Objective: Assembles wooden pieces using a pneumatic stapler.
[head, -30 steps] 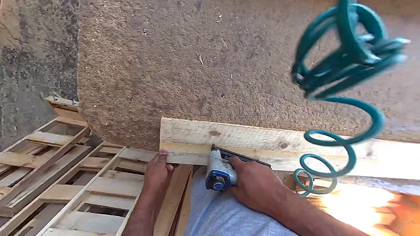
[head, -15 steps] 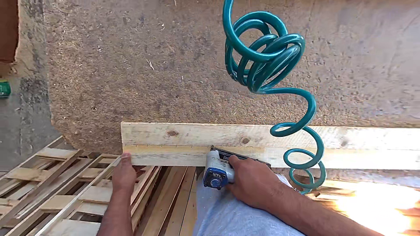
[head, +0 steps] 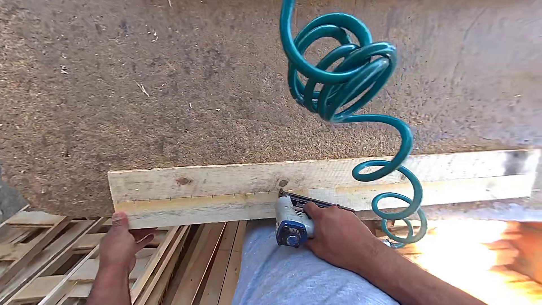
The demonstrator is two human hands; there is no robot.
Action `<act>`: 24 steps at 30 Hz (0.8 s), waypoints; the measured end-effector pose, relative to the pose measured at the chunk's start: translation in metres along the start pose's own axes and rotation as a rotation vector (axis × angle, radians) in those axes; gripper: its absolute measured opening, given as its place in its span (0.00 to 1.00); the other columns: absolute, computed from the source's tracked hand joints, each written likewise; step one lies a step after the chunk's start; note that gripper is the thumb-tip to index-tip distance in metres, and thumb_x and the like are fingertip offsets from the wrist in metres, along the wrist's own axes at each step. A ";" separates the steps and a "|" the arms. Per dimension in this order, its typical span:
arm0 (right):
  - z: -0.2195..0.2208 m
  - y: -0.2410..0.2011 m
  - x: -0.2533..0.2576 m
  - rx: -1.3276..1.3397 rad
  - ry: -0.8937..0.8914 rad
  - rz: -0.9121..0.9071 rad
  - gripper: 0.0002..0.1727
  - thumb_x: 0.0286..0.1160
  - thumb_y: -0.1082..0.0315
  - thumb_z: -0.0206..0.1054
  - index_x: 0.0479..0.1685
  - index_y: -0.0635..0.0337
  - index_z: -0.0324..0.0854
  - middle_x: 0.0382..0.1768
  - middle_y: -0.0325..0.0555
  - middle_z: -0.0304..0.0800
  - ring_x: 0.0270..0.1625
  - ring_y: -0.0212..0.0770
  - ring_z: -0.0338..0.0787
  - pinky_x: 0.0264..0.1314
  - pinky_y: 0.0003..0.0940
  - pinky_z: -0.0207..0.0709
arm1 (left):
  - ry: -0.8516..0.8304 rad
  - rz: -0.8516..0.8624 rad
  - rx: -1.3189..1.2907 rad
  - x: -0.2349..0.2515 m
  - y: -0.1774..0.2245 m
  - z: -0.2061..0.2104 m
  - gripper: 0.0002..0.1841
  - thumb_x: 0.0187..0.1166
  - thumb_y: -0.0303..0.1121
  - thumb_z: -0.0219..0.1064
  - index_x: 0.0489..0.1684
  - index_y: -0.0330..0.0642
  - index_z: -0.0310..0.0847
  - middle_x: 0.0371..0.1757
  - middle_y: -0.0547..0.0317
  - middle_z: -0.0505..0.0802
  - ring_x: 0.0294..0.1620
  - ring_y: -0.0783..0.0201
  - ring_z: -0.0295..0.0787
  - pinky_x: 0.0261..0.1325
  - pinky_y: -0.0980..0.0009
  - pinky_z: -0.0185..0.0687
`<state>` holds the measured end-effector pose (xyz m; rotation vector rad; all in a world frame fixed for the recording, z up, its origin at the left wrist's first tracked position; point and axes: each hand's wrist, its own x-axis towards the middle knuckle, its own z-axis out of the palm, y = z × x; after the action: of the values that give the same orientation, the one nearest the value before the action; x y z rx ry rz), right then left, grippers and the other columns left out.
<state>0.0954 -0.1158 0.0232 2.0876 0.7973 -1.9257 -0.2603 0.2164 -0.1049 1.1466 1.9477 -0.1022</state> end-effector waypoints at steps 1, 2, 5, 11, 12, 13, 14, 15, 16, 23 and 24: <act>0.000 0.006 -0.002 0.002 -0.001 0.002 0.30 0.72 0.41 0.67 0.66 0.52 0.75 0.47 0.54 0.90 0.54 0.59 0.91 0.50 0.61 0.82 | 0.006 -0.009 -0.006 -0.001 0.001 0.001 0.44 0.83 0.74 0.38 0.82 0.47 0.68 0.63 0.42 0.91 0.57 0.46 0.93 0.53 0.42 0.87; -0.001 0.012 -0.005 0.005 0.000 0.006 0.30 0.72 0.41 0.66 0.64 0.53 0.75 0.47 0.55 0.90 0.54 0.59 0.91 0.50 0.62 0.82 | 0.029 -0.011 0.001 -0.003 0.001 0.002 0.44 0.83 0.75 0.38 0.82 0.48 0.68 0.64 0.43 0.90 0.57 0.45 0.92 0.52 0.42 0.87; -0.002 0.032 -0.009 0.031 0.000 0.015 0.31 0.73 0.41 0.67 0.68 0.51 0.75 0.49 0.55 0.90 0.55 0.61 0.91 0.51 0.63 0.82 | 0.225 0.081 0.197 -0.016 0.009 0.012 0.40 0.88 0.67 0.42 0.80 0.40 0.70 0.70 0.37 0.86 0.66 0.40 0.87 0.61 0.36 0.81; -0.010 0.081 -0.018 0.032 -0.017 0.004 0.32 0.73 0.41 0.67 0.70 0.51 0.74 0.50 0.56 0.90 0.56 0.60 0.91 0.51 0.64 0.82 | 0.394 0.717 0.402 -0.123 0.054 0.096 0.38 0.83 0.52 0.63 0.79 0.23 0.66 0.80 0.21 0.72 0.85 0.31 0.65 0.88 0.42 0.58; -0.009 0.091 -0.020 0.034 -0.015 0.001 0.31 0.73 0.42 0.67 0.69 0.52 0.75 0.50 0.55 0.90 0.56 0.60 0.91 0.52 0.63 0.82 | 0.319 0.823 0.407 -0.144 0.058 0.122 0.37 0.84 0.52 0.62 0.76 0.22 0.69 0.80 0.21 0.72 0.85 0.30 0.65 0.88 0.42 0.58; -0.009 0.101 -0.022 0.038 -0.013 -0.004 0.30 0.73 0.42 0.67 0.67 0.52 0.76 0.50 0.55 0.90 0.56 0.60 0.91 0.52 0.63 0.82 | 0.239 0.917 0.424 -0.163 0.059 0.150 0.36 0.84 0.52 0.61 0.74 0.22 0.71 0.80 0.23 0.73 0.85 0.31 0.65 0.88 0.42 0.59; -0.009 0.110 -0.023 0.036 -0.005 -0.008 0.30 0.73 0.41 0.67 0.65 0.53 0.76 0.49 0.55 0.90 0.55 0.59 0.91 0.51 0.63 0.82 | 0.163 1.006 0.436 -0.182 0.059 0.181 0.36 0.84 0.53 0.60 0.72 0.21 0.73 0.81 0.23 0.72 0.86 0.31 0.65 0.88 0.41 0.60; -0.009 0.118 -0.024 0.032 0.004 -0.015 0.30 0.73 0.41 0.67 0.64 0.52 0.76 0.48 0.54 0.90 0.55 0.59 0.91 0.51 0.62 0.82 | 0.105 1.086 0.446 -0.199 0.056 0.213 0.36 0.83 0.55 0.60 0.70 0.23 0.75 0.83 0.25 0.71 0.87 0.32 0.64 0.87 0.41 0.60; -0.008 0.126 -0.025 0.030 0.014 -0.024 0.30 0.73 0.40 0.67 0.65 0.51 0.76 0.48 0.53 0.90 0.54 0.58 0.92 0.51 0.62 0.82 | 0.051 1.156 0.454 -0.215 0.051 0.245 0.35 0.83 0.55 0.60 0.70 0.26 0.77 0.85 0.27 0.69 0.88 0.33 0.61 0.88 0.40 0.59; -0.007 0.182 -0.038 0.022 0.023 0.000 0.29 0.73 0.41 0.66 0.66 0.49 0.76 0.48 0.53 0.90 0.54 0.59 0.92 0.49 0.62 0.83 | 0.098 1.430 0.705 -0.243 0.031 0.336 0.32 0.87 0.57 0.47 0.75 0.44 0.80 0.87 0.50 0.75 0.92 0.45 0.60 0.92 0.38 0.44; -0.007 0.191 -0.040 0.018 0.029 0.002 0.28 0.73 0.41 0.66 0.65 0.50 0.76 0.47 0.53 0.90 0.53 0.59 0.92 0.49 0.62 0.83 | 0.104 1.431 0.701 -0.242 0.031 0.335 0.32 0.87 0.57 0.47 0.75 0.44 0.80 0.87 0.49 0.75 0.92 0.46 0.61 0.92 0.38 0.44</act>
<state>0.1972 -0.2820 0.0221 2.1307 0.7861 -1.9128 0.0250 -0.0829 -0.1377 2.7571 0.7393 0.0608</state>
